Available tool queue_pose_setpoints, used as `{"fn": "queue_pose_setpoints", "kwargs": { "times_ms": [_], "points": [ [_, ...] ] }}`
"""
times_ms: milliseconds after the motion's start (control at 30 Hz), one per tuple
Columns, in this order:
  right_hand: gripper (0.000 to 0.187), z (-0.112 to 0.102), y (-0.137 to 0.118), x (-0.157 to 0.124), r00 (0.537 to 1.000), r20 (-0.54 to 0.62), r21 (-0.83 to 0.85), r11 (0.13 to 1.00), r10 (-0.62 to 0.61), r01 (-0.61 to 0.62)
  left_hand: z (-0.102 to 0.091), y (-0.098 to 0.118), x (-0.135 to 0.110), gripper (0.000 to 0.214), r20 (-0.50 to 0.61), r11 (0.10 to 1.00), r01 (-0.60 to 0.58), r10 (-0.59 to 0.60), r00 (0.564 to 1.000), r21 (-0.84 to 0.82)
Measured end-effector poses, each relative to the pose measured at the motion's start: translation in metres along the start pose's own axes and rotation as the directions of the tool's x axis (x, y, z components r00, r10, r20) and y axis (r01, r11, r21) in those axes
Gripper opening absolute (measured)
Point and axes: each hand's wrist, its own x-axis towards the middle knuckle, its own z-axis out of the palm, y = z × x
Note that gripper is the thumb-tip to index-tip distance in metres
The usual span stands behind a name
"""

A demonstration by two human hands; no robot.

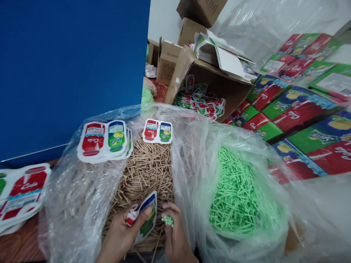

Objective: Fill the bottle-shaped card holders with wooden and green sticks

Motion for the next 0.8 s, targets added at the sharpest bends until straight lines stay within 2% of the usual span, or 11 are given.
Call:
{"fn": "queue_pose_setpoints", "kwargs": {
  "times_ms": [200, 367, 433, 533, 667, 800],
  "points": [
    [0.024, 0.000, 0.003, -0.007, 0.998, -0.032, 0.012, 0.999, 0.046, -0.046, -0.004, 0.005, 0.003, 0.039, -0.024, 0.995, -0.069, 0.070, 0.997, 0.069],
    [0.026, 0.004, 0.008, -0.014, 0.995, -0.065, 0.074, 0.995, 0.072, -0.067, -0.008, 0.001, 0.008, 0.031, 0.077, 0.970, -0.148, 0.136, 0.988, 0.191],
    [0.026, 0.005, 0.008, -0.016, 0.994, -0.071, 0.090, 0.993, 0.085, -0.079, -0.006, 0.000, 0.007, 0.028, 0.050, 0.963, -0.176, 0.169, 0.984, 0.206],
    [0.025, 0.007, 0.006, -0.016, 0.986, -0.116, 0.135, 0.985, 0.120, -0.104, -0.001, 0.000, 0.004, 0.024, 0.004, 0.970, -0.165, 0.167, 0.986, 0.181],
    [0.022, 0.012, 0.001, -0.016, 0.965, -0.180, 0.213, 0.965, 0.193, -0.153, 0.002, 0.000, 0.001, 0.024, -0.009, 0.976, -0.129, 0.132, 0.991, 0.176],
    [0.023, 0.016, -0.001, -0.018, 0.946, -0.201, 0.226, 0.952, 0.255, -0.208, 0.002, 0.000, 0.000, 0.022, -0.008, 0.969, -0.152, 0.156, 0.988, 0.197]
  ]
}}
